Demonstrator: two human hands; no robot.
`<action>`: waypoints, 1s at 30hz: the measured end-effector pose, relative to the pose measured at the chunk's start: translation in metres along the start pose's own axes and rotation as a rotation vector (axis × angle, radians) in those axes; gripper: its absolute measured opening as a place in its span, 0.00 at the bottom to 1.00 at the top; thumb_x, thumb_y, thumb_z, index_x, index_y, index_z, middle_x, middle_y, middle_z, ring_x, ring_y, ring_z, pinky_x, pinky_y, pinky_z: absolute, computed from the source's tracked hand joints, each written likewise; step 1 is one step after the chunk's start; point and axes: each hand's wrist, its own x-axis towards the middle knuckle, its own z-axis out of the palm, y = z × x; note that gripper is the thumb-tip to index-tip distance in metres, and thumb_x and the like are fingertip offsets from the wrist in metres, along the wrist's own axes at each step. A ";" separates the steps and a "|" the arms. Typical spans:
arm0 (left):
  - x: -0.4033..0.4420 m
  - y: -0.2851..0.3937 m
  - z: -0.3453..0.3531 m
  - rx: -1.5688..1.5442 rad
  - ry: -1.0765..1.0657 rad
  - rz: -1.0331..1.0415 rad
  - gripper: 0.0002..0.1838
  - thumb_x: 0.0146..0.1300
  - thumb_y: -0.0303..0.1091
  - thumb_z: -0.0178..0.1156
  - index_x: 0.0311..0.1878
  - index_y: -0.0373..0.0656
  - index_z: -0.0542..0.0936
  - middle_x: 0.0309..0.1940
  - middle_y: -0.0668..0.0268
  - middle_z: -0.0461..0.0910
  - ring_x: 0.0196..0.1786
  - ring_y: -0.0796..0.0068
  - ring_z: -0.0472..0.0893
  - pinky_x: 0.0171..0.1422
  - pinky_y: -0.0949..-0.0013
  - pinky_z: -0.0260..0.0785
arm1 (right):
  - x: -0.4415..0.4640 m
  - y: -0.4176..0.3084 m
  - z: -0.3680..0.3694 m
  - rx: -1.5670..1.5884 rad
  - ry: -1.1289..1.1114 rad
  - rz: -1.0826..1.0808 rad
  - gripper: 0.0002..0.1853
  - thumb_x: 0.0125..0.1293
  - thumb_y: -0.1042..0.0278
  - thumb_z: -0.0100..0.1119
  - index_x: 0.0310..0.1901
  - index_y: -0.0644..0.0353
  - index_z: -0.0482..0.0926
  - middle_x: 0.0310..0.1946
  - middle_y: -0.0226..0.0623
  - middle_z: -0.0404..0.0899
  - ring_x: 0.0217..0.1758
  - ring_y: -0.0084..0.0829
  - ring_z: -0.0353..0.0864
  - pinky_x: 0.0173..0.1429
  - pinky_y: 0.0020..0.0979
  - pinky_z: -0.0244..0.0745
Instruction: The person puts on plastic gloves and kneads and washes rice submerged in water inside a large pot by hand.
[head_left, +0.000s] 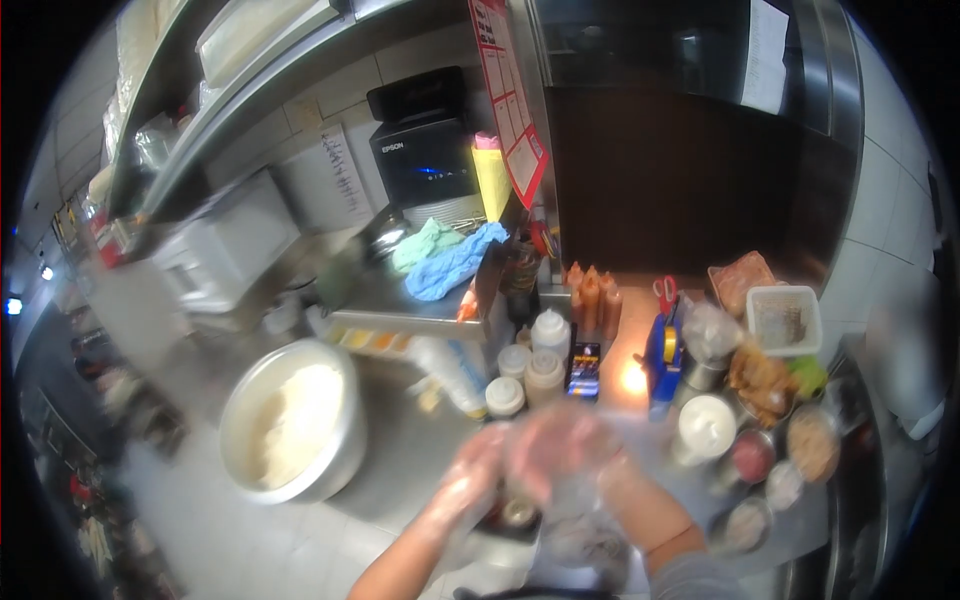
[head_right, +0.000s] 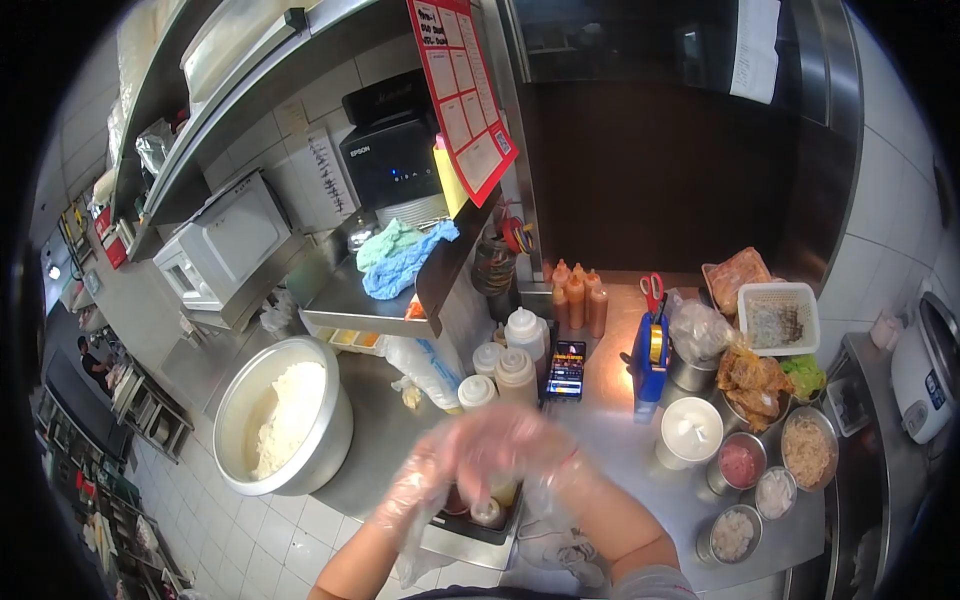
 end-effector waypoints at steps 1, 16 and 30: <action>0.001 0.033 0.010 -0.138 0.152 -0.028 0.24 0.65 0.44 0.58 0.58 0.39 0.70 0.58 0.59 0.71 0.59 0.65 0.73 0.63 0.62 0.65 | 0.006 -0.027 -0.013 -0.138 0.118 -0.111 0.22 0.61 0.57 0.64 0.46 0.69 0.77 0.37 0.44 0.80 0.32 0.31 0.81 0.33 0.33 0.79; -0.052 0.067 -0.007 -0.312 0.575 -0.184 0.16 0.64 0.40 0.59 0.49 0.38 0.76 0.53 0.55 0.75 0.52 0.60 0.78 0.53 0.58 0.74 | 0.059 -0.141 -0.223 -1.526 1.236 -0.028 0.12 0.52 0.62 0.65 0.32 0.62 0.85 0.31 0.41 0.83 0.38 0.33 0.83 0.47 0.32 0.73; -0.054 0.070 -0.003 -0.316 0.556 -0.215 0.16 0.62 0.39 0.61 0.48 0.38 0.76 0.54 0.54 0.75 0.53 0.58 0.78 0.55 0.57 0.73 | 0.049 -0.154 -0.218 -1.162 1.221 0.033 0.15 0.54 0.57 0.64 0.37 0.60 0.82 0.22 0.32 0.77 0.17 0.21 0.71 0.19 0.24 0.63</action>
